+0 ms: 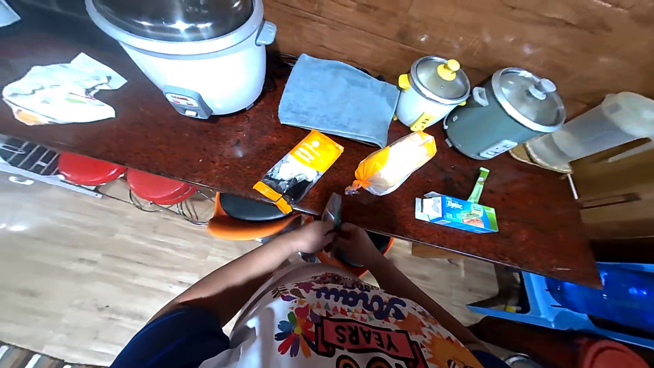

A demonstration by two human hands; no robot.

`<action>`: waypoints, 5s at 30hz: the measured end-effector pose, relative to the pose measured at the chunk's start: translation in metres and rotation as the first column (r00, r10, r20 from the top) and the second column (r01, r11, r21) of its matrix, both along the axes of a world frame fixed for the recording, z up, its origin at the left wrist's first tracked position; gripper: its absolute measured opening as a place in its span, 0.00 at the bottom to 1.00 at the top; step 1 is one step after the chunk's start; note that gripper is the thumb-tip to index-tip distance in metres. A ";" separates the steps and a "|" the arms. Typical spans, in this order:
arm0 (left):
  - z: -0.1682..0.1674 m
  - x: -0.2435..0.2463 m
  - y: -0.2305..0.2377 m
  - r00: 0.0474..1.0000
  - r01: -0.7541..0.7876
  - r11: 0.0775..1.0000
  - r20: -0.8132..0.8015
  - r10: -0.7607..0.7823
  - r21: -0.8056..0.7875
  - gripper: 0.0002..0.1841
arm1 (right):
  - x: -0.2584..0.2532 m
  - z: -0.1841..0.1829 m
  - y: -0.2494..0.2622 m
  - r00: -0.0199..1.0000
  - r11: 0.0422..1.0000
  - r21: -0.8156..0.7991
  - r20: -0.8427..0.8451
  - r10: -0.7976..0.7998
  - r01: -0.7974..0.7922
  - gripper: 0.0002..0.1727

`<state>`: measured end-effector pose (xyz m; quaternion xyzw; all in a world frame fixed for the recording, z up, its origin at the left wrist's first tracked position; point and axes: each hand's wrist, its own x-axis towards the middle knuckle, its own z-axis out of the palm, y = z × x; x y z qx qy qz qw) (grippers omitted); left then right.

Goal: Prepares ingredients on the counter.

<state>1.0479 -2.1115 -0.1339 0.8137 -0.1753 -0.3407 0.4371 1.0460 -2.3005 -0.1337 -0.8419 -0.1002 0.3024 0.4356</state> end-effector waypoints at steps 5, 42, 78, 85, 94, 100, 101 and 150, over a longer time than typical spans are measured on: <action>0.007 0.006 -0.003 0.999 0.034 0.999 0.020 -0.035 0.038 0.20 | 0.007 0.017 0.002 0.982 0.953 -0.253 0.040 0.185 -0.169 0.18; -0.024 0.037 0.055 0.727 -0.676 0.711 -0.021 0.686 -0.193 0.35 | 0.032 0.027 -0.010 0.912 0.948 -0.282 0.410 -0.020 0.148 0.10; -0.027 0.089 0.073 0.751 -0.660 0.610 0.423 0.507 0.440 0.25 | 0.052 0.038 -0.007 0.840 0.929 -0.228 0.526 -0.135 0.292 0.13; -0.035 0.058 0.088 0.740 -0.635 0.771 0.332 0.585 0.055 0.26 | 0.063 0.039 0.007 0.946 0.906 -0.380 0.319 -0.059 0.184 0.14; -0.025 0.044 0.114 0.607 -0.775 0.294 -0.532 0.591 -0.559 0.28 | 0.065 0.040 0.030 0.982 0.850 -0.526 0.164 0.089 0.011 0.18; 0.030 0.028 0.077 0.731 -0.634 0.322 -0.409 0.547 -0.703 0.28 | 0.064 0.037 0.037 0.984 0.878 -0.479 0.164 0.077 0.011 0.14; 0.033 0.027 0.066 0.779 -0.561 0.452 -0.256 0.573 -0.694 0.29 | 0.064 0.035 0.038 0.982 0.893 -0.451 0.174 0.079 0.008 0.14; -0.027 0.087 0.088 0.801 -0.592 0.760 0.299 0.519 0.267 0.30 | 0.074 0.023 0.022 0.976 0.971 -0.095 0.026 -0.218 0.220 0.34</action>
